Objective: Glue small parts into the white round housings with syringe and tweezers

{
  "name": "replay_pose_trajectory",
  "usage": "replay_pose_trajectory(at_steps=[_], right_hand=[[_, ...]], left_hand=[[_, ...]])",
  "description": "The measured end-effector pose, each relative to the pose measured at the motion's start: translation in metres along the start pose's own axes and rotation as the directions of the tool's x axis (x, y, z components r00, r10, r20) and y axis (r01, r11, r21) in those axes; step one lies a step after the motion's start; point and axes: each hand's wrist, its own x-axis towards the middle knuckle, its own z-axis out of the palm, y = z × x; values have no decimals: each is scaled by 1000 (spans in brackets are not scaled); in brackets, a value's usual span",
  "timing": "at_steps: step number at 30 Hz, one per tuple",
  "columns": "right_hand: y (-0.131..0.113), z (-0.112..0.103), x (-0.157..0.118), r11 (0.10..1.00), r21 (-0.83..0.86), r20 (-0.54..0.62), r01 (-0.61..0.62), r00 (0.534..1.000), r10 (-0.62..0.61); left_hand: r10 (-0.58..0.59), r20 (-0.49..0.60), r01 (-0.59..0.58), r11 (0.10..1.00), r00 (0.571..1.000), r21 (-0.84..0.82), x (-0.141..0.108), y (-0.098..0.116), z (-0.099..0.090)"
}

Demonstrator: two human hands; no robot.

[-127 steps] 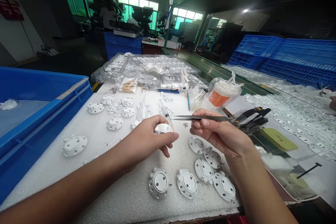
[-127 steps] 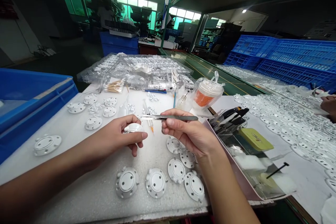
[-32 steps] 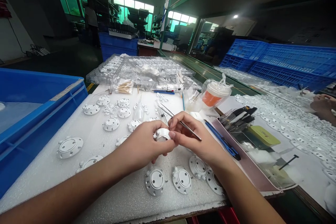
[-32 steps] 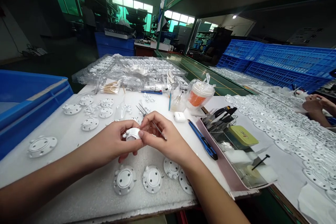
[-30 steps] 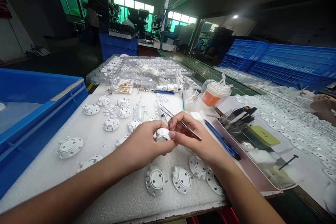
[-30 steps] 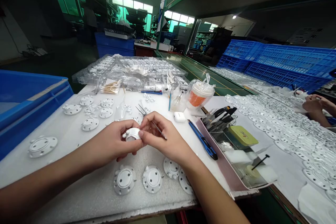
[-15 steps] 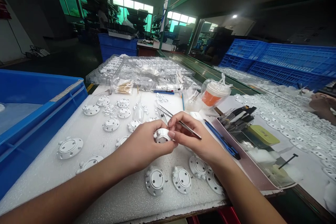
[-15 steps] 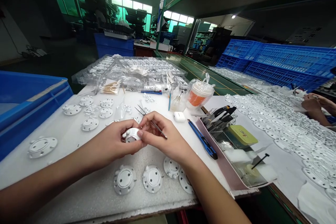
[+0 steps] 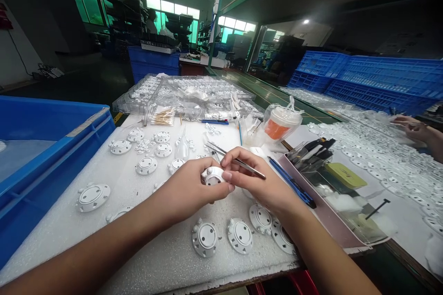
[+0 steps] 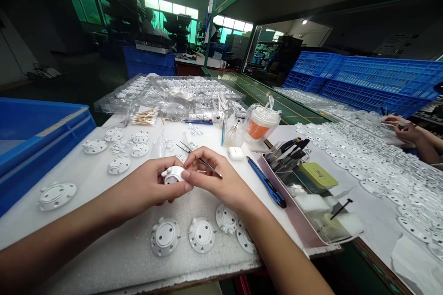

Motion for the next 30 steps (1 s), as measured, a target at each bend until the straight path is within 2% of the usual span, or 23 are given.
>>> replay_pose_trajectory(at_steps=[8,17,25,30], right_hand=[[3,-2,2,998,36,10,47,999,-48],[3,-2,0,1000,23,14,4,1000,-5],[4,-2,0,999,45,27,8,1000,-9],[4,-2,0,999,31,45,30,998,-32]], left_hand=[[-30,7,29,999,1000,33,0,4,-1],[-4,34,3,1000,999,22,0,-3,-3],[-31,143,53,987,989,-153,1,-4,-1],[-13,169,44,983,985,-179,1,-4,-3]])
